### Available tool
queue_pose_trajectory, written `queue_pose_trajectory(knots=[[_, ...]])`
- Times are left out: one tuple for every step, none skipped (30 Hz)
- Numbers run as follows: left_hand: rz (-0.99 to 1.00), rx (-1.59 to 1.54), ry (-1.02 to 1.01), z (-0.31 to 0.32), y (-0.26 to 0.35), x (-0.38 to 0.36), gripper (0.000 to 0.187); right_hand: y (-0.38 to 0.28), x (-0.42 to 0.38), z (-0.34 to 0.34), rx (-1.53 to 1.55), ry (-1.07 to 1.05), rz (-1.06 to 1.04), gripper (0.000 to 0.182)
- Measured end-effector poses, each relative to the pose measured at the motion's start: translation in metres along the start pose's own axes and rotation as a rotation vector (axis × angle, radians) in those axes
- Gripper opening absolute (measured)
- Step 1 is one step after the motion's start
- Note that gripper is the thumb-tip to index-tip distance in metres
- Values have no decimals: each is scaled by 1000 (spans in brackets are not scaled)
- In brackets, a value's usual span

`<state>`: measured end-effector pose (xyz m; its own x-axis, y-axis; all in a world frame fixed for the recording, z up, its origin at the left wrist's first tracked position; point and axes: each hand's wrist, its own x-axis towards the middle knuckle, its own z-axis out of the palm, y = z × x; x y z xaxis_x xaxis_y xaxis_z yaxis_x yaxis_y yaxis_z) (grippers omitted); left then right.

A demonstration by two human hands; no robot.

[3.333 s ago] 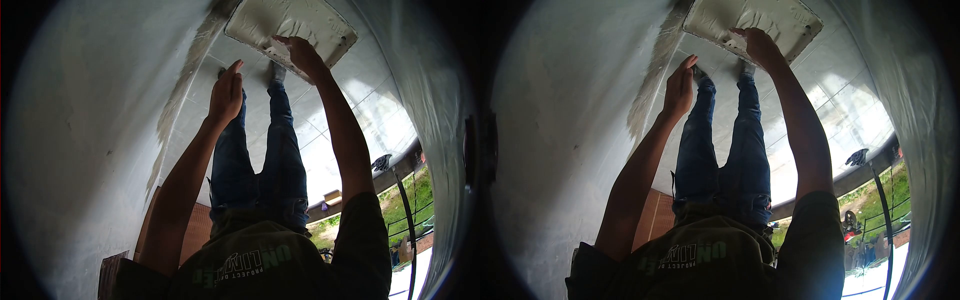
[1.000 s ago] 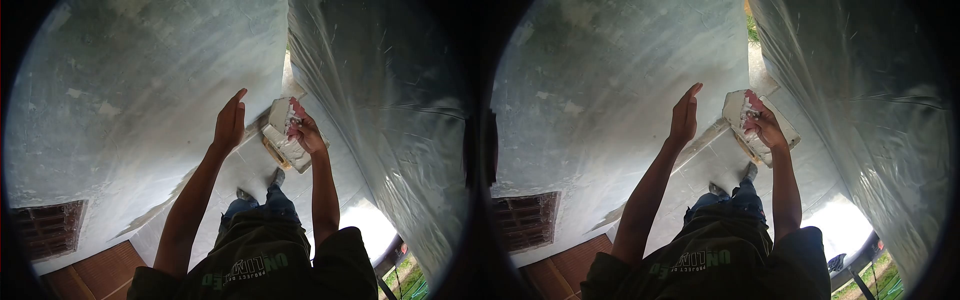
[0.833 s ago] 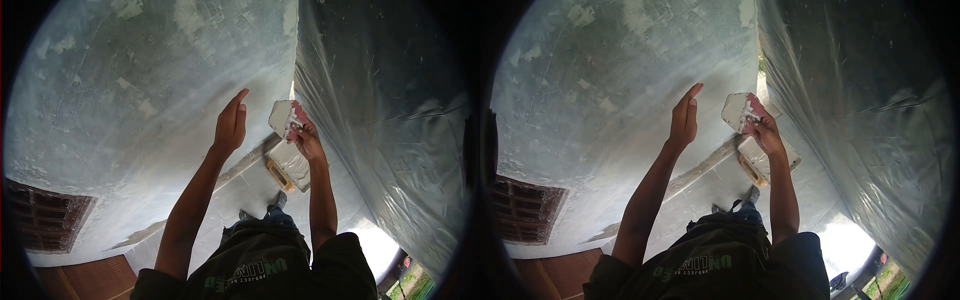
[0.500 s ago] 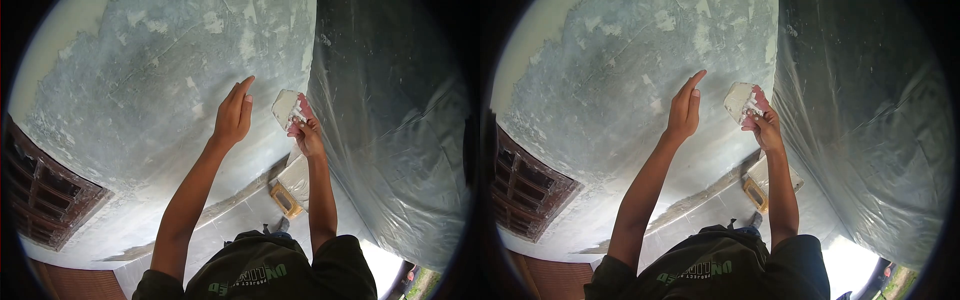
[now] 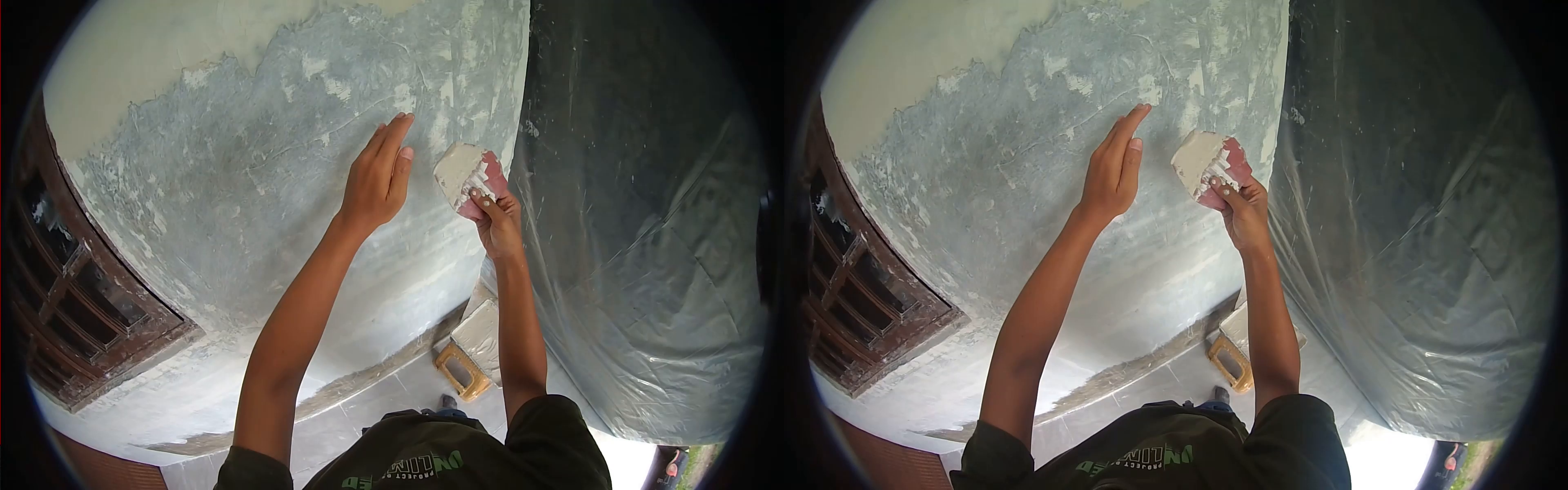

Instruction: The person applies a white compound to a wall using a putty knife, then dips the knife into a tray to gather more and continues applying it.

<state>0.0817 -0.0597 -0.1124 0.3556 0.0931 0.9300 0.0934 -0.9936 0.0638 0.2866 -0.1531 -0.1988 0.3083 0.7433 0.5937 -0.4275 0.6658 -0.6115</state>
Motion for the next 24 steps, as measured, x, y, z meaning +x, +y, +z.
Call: queue_pose_trajectory(knots=[[19, 15, 9, -3, -2, 8, 44, -4, 10, 4, -40, 6, -18, 29], [29, 21, 19, -7, -5, 17, 44, -8, 21, 9, -78, 14, -38, 29], [55, 54, 11, -9, -8, 25, 45, -13, 30, 13, -82, 0, -46, 29], [80, 89, 3, -12, -10, 33, 46, -20, 41, 18, -134, 9, -87, 29], [89, 95, 15, -13, -13, 43, 46, -28, 53, 23, -186, 18, -130, 29], [129, 166, 22, -15, -16, 54, 46, -35, 66, 26, -218, 15, -162, 28], [164, 237, 27, -17, -19, 63, 47, -44, 79, 32, -219, 2, -166, 28], [166, 244, 35, -21, -22, 74, 47, -53, 92, 40, -335, 16, -243, 27], [212, 351, 10, -25, -26, 85, 48, -59, 107, 45, -449, 30, -321, 26], [255, 459, -13, -29, -30, 95, 49, -62, 125, 47, -449, 19, -326, 26], [257, 463, -5, -32, -34, 105, 49, -66, 146, 49, -636, 53, -491, 27], [295, 523, -16, -34, -39, 114, 50, -70, 165, 51, -823, 88, -657, 28], [332, 582, -28, -36, -45, 121, 50, -78, 178, 62, -825, 79, -663, 28], [347, 606, -32, -37, -50, 127, 51, -87, 191, 73, -986, 72, -852, 30], [345, 607, -24, -38, -56, 129, 51, -92, 204, 82, -1145, 65, -1042, 33], [346, 649, -37, -39, -62, 130, 51, -91, 222, 84, -1146, 57, -1047, 33], [348, 691, -50, -39, -67, 132, 52, -88, 241, 85, -1212, 62, -1232, 35], [347, 693, -44, -38, -67, 133, 52, -88, 256, 88, -1273, 69, -1420, 37], [344, 717, -55, -37, -66, 132, 53, -88, 268, 88, -1273, 65, -1425, 37], [339, 740, -69, -37, -65, 131, 54, -88, 279, 88, -1347, 88, -1470, 37], [337, 741, -68, -37, -65, 132, 54, -87, 286, 90, -1421, 112, -1512, 37], [341, 748, -67, -37, -65, 131, 54, -85, 292, 91, -1429, 130, -1519, 37], [342, 756, -68, -37, -66, 130, 55, -81, 294, 91, -1429, 125, -1516, 37], [336, 756, -69, -37, -66, 128, 55, -78, 295, 91, -1476, 122, -1448, 38]])
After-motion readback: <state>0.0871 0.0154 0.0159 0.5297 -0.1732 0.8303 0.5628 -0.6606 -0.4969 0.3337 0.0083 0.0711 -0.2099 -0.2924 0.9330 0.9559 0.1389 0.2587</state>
